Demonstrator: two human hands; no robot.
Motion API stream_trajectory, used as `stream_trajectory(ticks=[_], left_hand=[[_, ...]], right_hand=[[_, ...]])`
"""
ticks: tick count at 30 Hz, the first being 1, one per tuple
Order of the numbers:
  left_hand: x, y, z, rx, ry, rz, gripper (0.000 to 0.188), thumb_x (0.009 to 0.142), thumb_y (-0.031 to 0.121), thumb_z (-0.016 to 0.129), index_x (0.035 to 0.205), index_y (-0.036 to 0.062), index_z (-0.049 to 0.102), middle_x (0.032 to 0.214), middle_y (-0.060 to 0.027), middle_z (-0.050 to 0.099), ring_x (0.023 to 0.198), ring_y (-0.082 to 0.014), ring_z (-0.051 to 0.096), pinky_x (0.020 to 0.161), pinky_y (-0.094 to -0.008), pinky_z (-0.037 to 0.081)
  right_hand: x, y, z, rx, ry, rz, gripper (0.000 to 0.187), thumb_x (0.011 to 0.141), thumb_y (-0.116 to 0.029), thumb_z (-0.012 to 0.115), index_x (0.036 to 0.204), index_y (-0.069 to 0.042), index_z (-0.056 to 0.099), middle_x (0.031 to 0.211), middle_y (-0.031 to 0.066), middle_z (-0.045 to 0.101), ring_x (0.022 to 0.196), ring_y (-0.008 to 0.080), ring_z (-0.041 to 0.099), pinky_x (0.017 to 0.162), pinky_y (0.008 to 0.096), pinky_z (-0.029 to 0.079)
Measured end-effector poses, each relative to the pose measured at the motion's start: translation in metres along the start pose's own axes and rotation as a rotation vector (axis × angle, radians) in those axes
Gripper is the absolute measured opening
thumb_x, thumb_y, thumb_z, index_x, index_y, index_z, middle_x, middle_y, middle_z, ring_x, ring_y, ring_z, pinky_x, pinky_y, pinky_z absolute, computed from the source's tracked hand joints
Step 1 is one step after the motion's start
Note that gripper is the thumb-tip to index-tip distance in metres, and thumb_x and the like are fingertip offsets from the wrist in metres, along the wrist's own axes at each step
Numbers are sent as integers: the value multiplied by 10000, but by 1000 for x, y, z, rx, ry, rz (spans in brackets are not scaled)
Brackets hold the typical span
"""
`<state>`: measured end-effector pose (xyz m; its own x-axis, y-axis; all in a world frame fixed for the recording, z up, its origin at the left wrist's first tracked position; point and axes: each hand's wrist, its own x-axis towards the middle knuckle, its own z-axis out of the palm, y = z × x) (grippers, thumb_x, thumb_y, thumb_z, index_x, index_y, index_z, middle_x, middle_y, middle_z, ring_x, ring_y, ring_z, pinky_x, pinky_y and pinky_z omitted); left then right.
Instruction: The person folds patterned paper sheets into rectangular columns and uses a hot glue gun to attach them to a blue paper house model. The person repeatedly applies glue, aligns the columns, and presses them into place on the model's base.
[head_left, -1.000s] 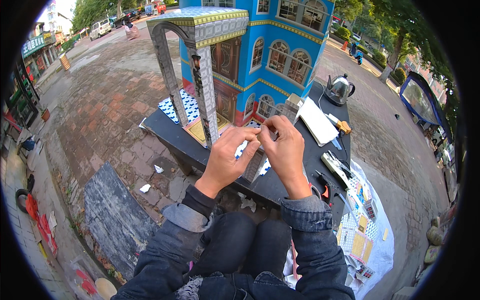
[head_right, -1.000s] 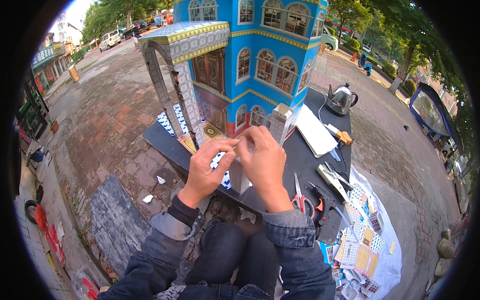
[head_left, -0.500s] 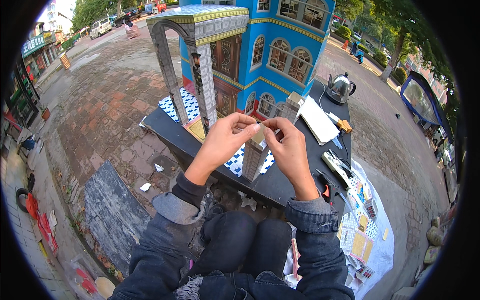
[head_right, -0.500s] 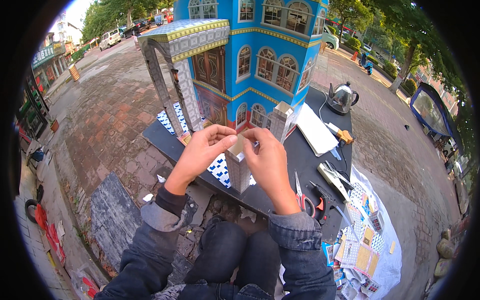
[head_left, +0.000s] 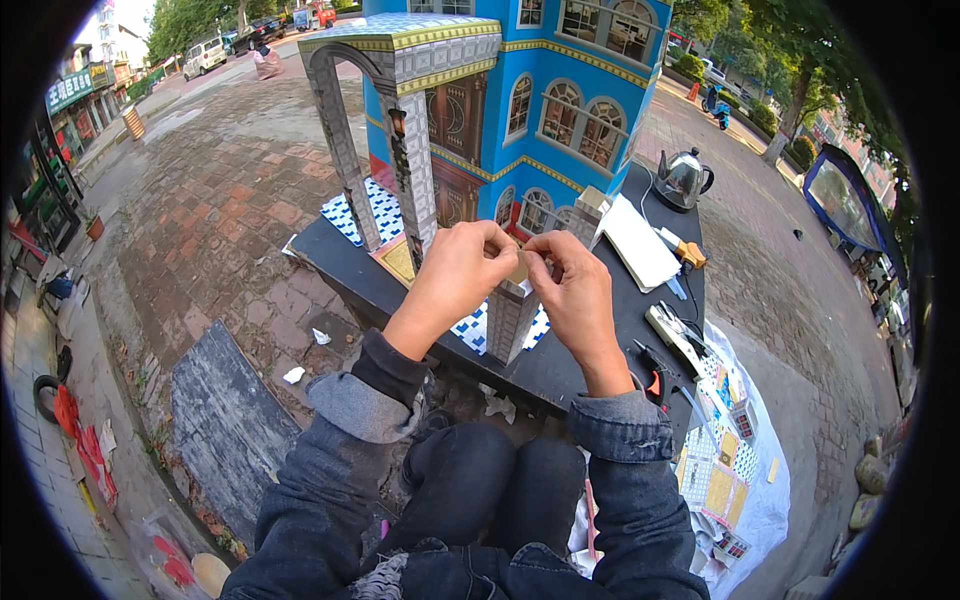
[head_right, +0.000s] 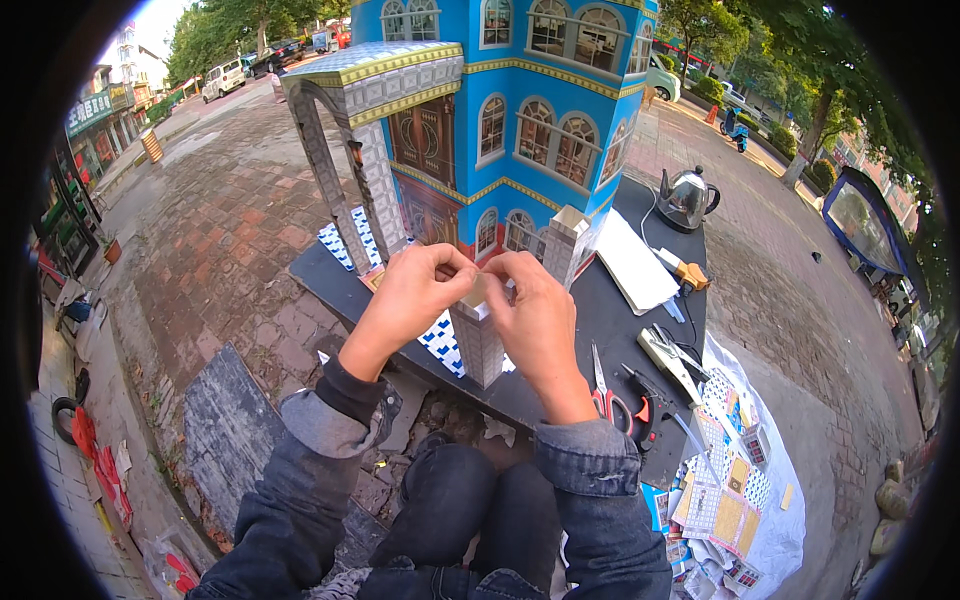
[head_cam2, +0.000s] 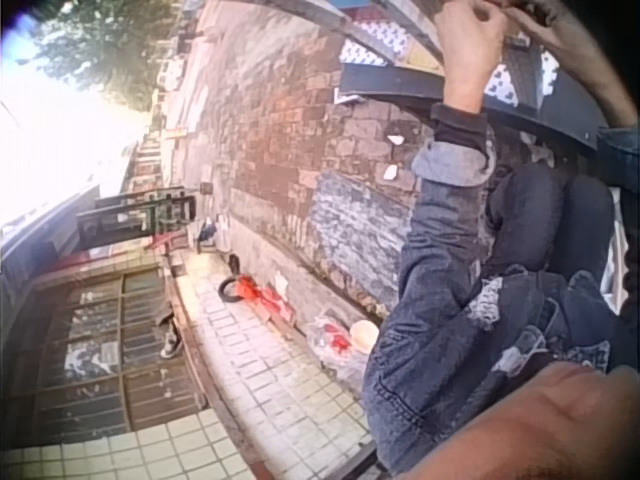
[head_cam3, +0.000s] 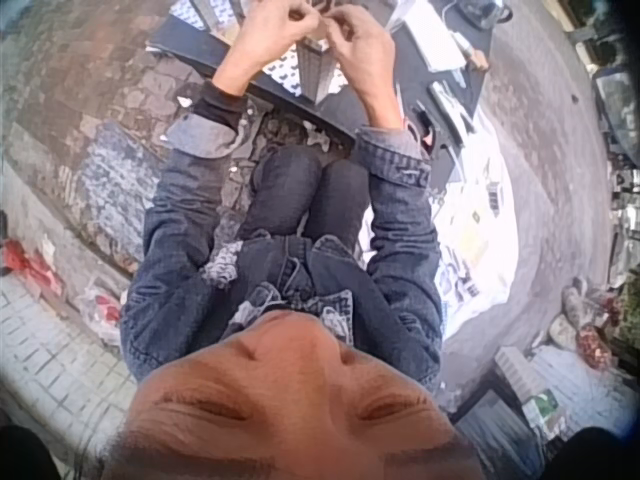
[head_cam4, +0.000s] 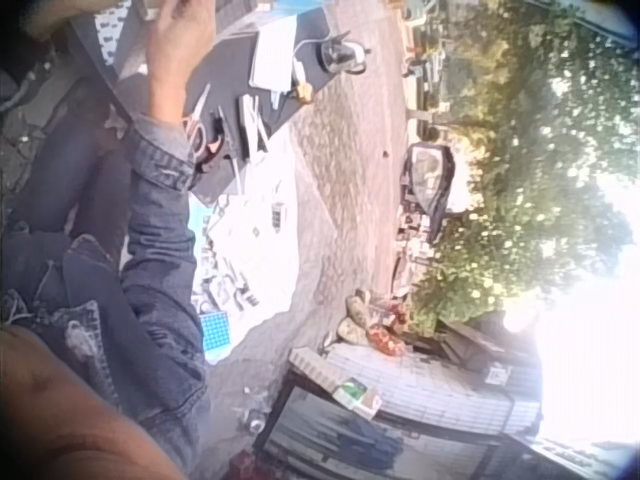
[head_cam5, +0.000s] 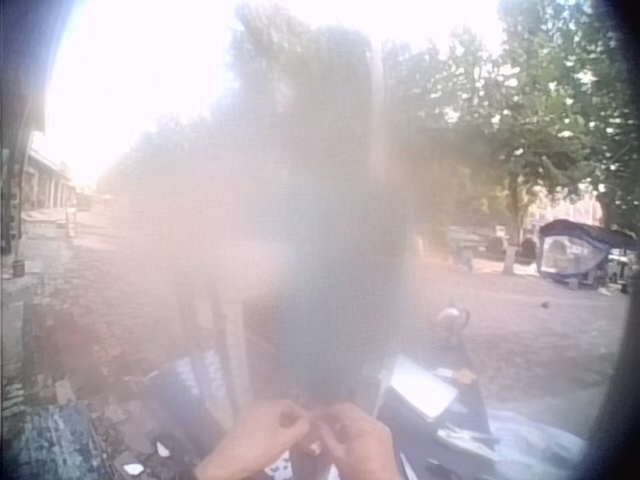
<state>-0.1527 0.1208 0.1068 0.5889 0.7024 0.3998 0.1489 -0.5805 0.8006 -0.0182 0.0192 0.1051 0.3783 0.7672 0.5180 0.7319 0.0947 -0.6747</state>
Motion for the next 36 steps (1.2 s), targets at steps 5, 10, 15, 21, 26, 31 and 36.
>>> stream_trajectory(ticks=[5,10,15,21,26,31,36], left_hand=[[-2,-3,4,10,24,9,234,899,152,684,950,-74,714,800,-95,737,733,-104,673,684,-295,538],[-2,-4,7,-12,35,-29,232,912,156,684,961,-69,712,816,-89,733,751,-101,672,694,-285,537],[-3,-6,4,-111,-35,-67,243,921,162,681,971,-73,719,805,-79,723,748,-91,651,688,-278,528],[-1,-8,-1,-38,-89,-66,250,914,165,680,966,-75,729,782,-64,708,717,-85,617,654,-276,503],[0,-13,1,-77,-80,-98,245,924,170,683,975,-66,725,796,-50,701,736,-80,611,667,-262,492],[-9,-16,11,-331,-4,-93,246,974,187,690,1087,-31,713,926,-66,728,835,-116,656,728,-277,516],[-34,-12,19,-348,99,122,234,966,193,707,1070,-17,708,996,-123,740,878,-218,719,765,-347,544]], right_hand=[[-1,1,0,-64,17,-51,88,913,-145,671,962,-75,688,927,76,708,730,271,695,674,372,536],[-1,2,2,13,62,-104,98,900,-64,718,984,-21,690,832,73,680,672,138,598,634,289,492],[-2,2,-1,28,35,-45,104,901,-57,715,991,-17,682,833,72,680,681,135,599,644,289,494],[-2,3,1,10,20,-76,103,906,-48,706,998,-14,677,838,70,678,696,151,613,661,303,506],[-2,5,-2,37,3,-96,99,916,-45,689,1008,-11,673,835,69,677,704,159,619,666,310,510],[-3,1,-5,23,2,13,86,929,-89,648,980,-20,653,930,132,690,741,288,684,702,379,539],[-4,-1,-5,20,-3,73,115,913,-104,653,957,0,630,929,148,688,739,288,675,702,389,536]])
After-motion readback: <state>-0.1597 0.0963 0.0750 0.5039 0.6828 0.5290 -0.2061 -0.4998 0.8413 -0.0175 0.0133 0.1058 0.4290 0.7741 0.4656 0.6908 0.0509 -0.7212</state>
